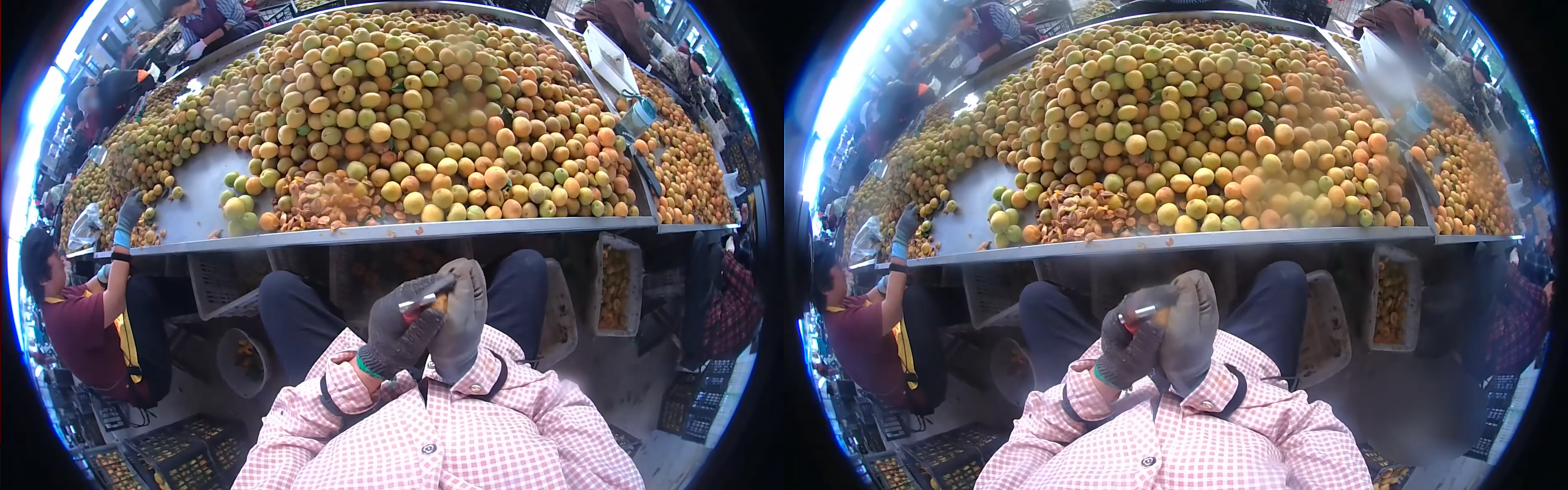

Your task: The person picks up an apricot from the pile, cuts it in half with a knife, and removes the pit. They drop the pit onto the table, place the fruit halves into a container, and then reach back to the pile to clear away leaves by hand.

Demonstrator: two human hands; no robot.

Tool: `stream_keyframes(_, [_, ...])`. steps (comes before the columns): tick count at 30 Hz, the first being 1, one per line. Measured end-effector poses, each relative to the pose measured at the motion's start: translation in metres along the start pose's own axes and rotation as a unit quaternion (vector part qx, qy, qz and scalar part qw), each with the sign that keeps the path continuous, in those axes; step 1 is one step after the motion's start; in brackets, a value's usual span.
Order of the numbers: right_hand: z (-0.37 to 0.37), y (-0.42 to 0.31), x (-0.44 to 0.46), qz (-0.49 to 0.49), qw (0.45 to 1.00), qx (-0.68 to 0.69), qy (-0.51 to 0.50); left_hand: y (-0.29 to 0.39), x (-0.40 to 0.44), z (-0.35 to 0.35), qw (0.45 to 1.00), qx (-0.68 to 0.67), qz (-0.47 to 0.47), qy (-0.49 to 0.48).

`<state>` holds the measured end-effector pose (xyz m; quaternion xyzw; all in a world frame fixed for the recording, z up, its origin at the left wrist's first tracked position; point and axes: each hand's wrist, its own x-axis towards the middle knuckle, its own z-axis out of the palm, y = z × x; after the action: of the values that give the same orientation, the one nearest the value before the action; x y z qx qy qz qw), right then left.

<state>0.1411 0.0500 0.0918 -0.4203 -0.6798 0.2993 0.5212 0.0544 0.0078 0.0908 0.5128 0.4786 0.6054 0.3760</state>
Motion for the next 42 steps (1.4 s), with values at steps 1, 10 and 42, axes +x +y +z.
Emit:
stream_keyframes(1, [0.004,-0.004,0.000,0.124,0.972,0.198,0.024,-0.001,-0.001,0.004,1.000,-0.001,-0.001,0.000])
stream_keyframes(10, [0.000,0.042,0.019,0.315,0.852,0.404,-0.109,-0.020,0.011,-0.016,0.806,-0.467,-0.356,0.076])
stream_keyframes(42, [-0.025,0.029,-0.030,0.613,0.467,0.520,-0.370,-0.017,0.020,-0.040,0.886,-0.406,-0.216,-0.062])
